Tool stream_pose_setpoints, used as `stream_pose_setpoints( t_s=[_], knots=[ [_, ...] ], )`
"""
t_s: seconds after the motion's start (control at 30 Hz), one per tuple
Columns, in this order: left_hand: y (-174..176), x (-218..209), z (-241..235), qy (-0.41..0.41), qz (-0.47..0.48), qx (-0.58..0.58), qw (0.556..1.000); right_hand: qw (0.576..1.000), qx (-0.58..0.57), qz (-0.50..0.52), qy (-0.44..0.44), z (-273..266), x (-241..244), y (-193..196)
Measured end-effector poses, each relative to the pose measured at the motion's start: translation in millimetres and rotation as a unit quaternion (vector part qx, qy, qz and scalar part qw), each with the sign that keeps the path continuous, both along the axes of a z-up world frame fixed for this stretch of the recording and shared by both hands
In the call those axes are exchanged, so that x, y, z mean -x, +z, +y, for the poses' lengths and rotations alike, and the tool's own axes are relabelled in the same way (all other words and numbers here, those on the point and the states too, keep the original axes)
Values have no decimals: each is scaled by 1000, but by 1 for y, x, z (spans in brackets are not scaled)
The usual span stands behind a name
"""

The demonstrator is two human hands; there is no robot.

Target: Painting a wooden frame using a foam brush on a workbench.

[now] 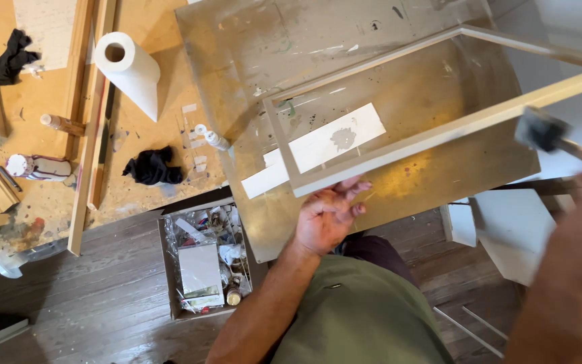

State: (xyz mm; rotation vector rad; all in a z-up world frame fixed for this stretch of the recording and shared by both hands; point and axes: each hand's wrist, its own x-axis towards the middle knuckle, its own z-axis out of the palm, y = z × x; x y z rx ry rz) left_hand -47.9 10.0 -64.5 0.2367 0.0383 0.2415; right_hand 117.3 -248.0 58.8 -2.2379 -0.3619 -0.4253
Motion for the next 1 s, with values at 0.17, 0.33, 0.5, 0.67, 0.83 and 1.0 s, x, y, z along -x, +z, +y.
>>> stream_pose_setpoints(
  t_s=[0.17, 0.33, 0.5, 0.67, 0.83, 1.0],
  knots=[
    [-14, 11, -4, -38, 27, 44, 998, 808, -523, 270, 28, -22, -3, -58],
    [-27, 21, -7, -81, 27, 26, 996, 762, -572, 286, 106, 88, 47, -40],
    [-62, 26, 23, -162, 105, 61, 979, 762, -577, 276, 105, 94, 51, -37],
    [-89, 12, 90, -27, 247, 76, 966, 758, -591, 268, 66, 89, 58, -51],
    [-96, 4, 136, 6, 263, 7, 965, 753, -605, 255, 48, 81, 65, -68],
    [-95, 4, 134, 0, 314, 9, 949, 762, -590, 266, -17, 80, 66, -68]
  ],
)
